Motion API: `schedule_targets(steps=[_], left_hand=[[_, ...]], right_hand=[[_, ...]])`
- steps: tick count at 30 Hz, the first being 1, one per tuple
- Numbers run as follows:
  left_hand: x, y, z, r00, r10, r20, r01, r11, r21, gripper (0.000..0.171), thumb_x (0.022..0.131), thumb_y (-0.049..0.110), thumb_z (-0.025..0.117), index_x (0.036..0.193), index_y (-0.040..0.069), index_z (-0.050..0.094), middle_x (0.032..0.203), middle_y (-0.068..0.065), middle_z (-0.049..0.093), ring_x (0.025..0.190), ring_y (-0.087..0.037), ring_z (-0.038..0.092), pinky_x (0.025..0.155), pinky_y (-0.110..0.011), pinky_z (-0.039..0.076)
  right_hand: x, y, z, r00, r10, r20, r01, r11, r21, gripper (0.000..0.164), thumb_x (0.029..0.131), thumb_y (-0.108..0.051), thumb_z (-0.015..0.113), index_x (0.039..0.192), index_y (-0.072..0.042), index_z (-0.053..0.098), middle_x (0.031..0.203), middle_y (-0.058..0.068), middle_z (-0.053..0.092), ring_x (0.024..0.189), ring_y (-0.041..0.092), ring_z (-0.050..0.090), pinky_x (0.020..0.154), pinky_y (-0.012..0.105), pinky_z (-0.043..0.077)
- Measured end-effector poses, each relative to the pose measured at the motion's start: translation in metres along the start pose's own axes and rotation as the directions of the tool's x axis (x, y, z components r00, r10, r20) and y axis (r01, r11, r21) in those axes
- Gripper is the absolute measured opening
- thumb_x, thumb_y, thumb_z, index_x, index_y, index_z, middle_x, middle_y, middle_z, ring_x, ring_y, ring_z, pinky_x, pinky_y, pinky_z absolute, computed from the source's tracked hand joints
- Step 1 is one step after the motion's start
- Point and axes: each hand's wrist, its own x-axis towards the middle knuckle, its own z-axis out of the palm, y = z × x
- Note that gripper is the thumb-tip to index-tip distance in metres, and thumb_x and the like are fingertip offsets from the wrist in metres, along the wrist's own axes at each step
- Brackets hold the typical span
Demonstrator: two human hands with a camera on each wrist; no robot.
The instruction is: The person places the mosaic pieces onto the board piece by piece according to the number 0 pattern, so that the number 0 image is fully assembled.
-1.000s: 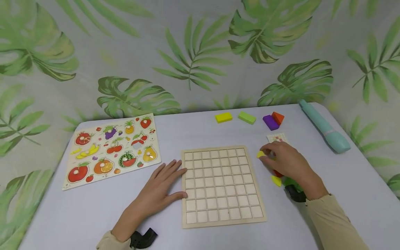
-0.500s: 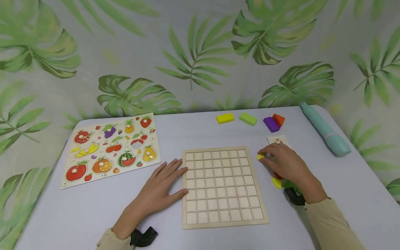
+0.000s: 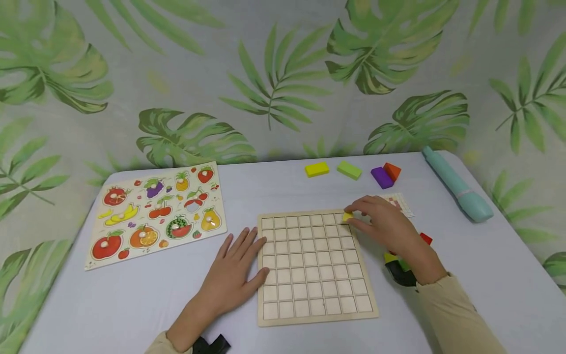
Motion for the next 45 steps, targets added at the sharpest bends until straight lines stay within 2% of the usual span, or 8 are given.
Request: schedule_targets(steps=[6,14,25,30,36,45], left_hand=[[0.0,0.0,-0.001,1.0,0.012,0.003,-0.012,1.0,0.014,0.064,0.105,0.044,0.051,0.159,0.012,0.041,0.168,-0.01,0.03,0.158,-0.028,0.023,0.128,-0.054,0.013],[-0.001,-0.001,-0.001,1.0,0.01,0.013,-0.01,1.0,0.011,0.064,0.107,0.044,0.047,0.161,0.012,0.036,0.169,-0.01,0.028,0.159,-0.027,0.019,0.128,-0.054,0.011],[-0.001,-0.001,0.001,1.0,0.001,0.026,-0.002,1.0,0.015,0.064,0.107,0.046,0.048,0.161,0.014,0.037,0.17,-0.006,0.026,0.159,-0.024,0.019,0.128,-0.051,0.011],[-0.001,-0.001,0.001,1.0,0.002,0.024,-0.003,1.0,0.025,0.064,0.106,0.047,0.048,0.161,0.015,0.038,0.17,-0.006,0.027,0.159,-0.024,0.02,0.128,-0.051,0.012],[-0.001,-0.002,0.002,1.0,0.004,0.02,-0.004,1.0,0.025,0.064,0.106,0.047,0.049,0.161,0.015,0.038,0.17,-0.006,0.027,0.159,-0.023,0.02,0.128,-0.051,0.012],[-0.002,-0.001,0.002,0.999,-0.011,0.032,0.01,1.0,0.016,0.064,0.106,0.047,0.049,0.161,0.016,0.038,0.17,-0.006,0.027,0.16,-0.023,0.018,0.129,-0.049,0.01]], right_hand=[[0.015,-0.019,0.01,0.999,-0.034,0.009,0.034,0.999,0.033,0.025,0.093,-0.022,0.079,0.115,-0.012,0.077,0.117,0.005,0.073,0.105,0.025,0.065,0.089,0.046,0.058],[0.028,-0.046,0.022,0.997,-0.072,0.042,0.069,0.995,0.069,0.023,0.093,-0.023,0.079,0.114,-0.014,0.078,0.116,0.002,0.073,0.118,0.026,0.064,0.099,0.048,0.055],[0.039,-0.072,0.04,0.988,-0.12,0.102,0.108,0.988,0.114,0.024,0.093,-0.025,0.079,0.114,-0.014,0.078,0.116,0.0,0.073,0.115,0.024,0.065,0.096,0.043,0.057],[0.042,-0.078,0.05,0.98,-0.159,0.117,0.148,0.984,0.103,0.024,0.094,-0.026,0.077,0.115,-0.013,0.078,0.116,0.001,0.073,0.113,0.023,0.066,0.096,0.042,0.057],[0.043,-0.081,0.056,0.977,-0.158,0.141,0.145,0.985,0.096,0.024,0.095,-0.025,0.076,0.117,-0.013,0.077,0.118,0.001,0.073,0.114,0.023,0.065,0.097,0.043,0.056],[0.04,-0.077,0.06,0.978,-0.177,0.112,0.165,0.98,0.112,0.023,0.094,-0.025,0.077,0.115,-0.014,0.077,0.117,0.0,0.072,0.112,0.023,0.064,0.096,0.042,0.055]])
